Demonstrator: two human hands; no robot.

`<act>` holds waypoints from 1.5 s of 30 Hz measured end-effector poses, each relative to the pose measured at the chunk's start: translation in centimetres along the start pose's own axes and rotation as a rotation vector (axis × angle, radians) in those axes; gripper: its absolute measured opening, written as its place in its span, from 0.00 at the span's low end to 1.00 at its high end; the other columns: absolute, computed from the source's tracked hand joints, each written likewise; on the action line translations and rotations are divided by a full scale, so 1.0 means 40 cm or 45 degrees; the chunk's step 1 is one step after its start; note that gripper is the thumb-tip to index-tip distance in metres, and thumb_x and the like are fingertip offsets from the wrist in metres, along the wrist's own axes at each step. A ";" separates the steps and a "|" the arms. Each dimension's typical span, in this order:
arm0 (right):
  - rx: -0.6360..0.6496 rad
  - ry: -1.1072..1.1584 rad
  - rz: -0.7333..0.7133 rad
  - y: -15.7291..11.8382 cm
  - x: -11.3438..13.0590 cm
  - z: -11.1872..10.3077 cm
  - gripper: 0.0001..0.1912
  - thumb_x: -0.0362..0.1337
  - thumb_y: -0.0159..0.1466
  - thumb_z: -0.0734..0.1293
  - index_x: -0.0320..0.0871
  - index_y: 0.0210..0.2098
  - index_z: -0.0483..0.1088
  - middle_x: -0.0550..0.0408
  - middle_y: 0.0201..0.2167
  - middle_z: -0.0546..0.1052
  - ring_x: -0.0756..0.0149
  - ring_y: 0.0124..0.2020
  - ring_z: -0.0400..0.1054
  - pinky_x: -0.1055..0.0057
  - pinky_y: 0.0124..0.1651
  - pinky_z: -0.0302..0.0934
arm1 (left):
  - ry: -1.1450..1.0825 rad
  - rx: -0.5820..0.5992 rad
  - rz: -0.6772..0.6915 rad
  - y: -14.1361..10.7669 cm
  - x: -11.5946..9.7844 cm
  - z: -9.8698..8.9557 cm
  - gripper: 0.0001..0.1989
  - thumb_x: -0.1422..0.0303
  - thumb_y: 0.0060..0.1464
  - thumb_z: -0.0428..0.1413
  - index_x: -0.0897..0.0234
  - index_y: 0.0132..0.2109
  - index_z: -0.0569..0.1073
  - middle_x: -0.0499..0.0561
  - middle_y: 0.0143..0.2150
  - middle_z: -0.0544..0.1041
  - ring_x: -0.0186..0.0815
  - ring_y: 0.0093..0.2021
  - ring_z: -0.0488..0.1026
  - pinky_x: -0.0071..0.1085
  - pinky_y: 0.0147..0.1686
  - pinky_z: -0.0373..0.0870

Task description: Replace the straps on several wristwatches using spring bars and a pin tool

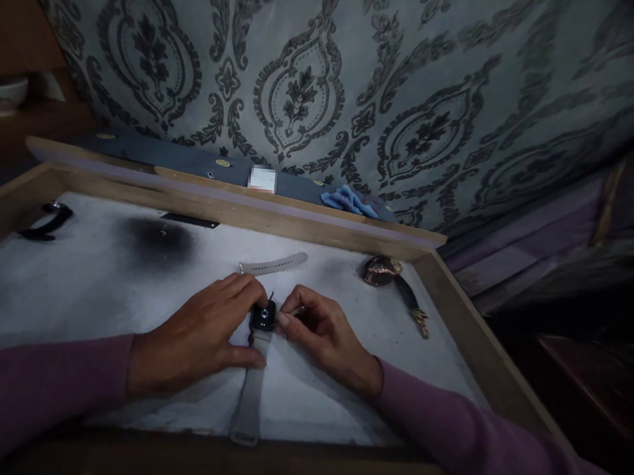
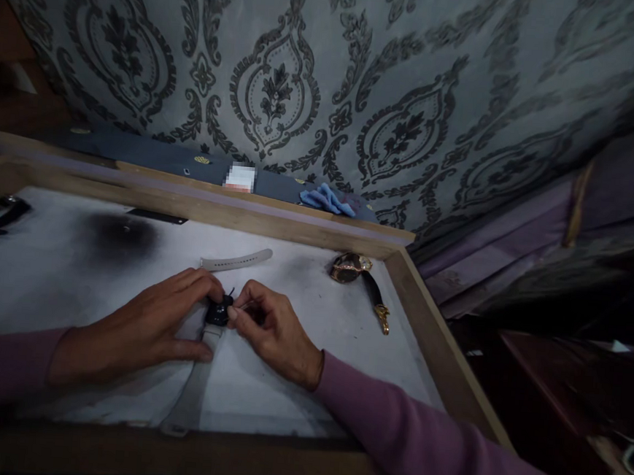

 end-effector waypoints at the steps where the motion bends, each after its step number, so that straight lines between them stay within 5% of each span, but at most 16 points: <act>1: 0.007 -0.006 0.001 -0.001 0.001 0.001 0.13 0.43 0.65 0.66 0.42 0.28 0.65 0.59 0.23 0.71 0.70 0.26 0.63 0.73 0.31 0.58 | 0.002 0.004 -0.007 0.000 0.000 -0.001 0.19 0.67 0.49 0.65 0.60 0.43 0.63 0.48 0.44 0.68 0.41 0.44 0.65 0.36 0.41 0.63; 31: 0.016 -0.209 -0.085 -0.008 0.017 0.006 0.11 0.40 0.67 0.63 0.43 0.29 0.64 0.59 0.24 0.68 0.71 0.25 0.59 0.73 0.28 0.56 | -0.019 -0.012 -0.030 0.002 -0.007 -0.005 0.18 0.66 0.50 0.64 0.61 0.43 0.63 0.48 0.43 0.68 0.41 0.44 0.65 0.36 0.41 0.63; 45: 0.054 -0.599 -0.405 -0.019 0.056 0.032 0.08 0.29 0.67 0.59 0.45 0.31 0.59 0.59 0.25 0.66 0.70 0.24 0.60 0.72 0.27 0.54 | -0.060 -0.027 -0.005 -0.003 -0.007 -0.008 0.18 0.67 0.51 0.64 0.60 0.43 0.63 0.49 0.44 0.67 0.41 0.43 0.64 0.38 0.41 0.64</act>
Point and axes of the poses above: each hand's wrist, its own y-axis towards the middle knuckle, its own z-axis out of the palm, x = y × z, the point moved 4 cm from there along y, towards the middle knuckle
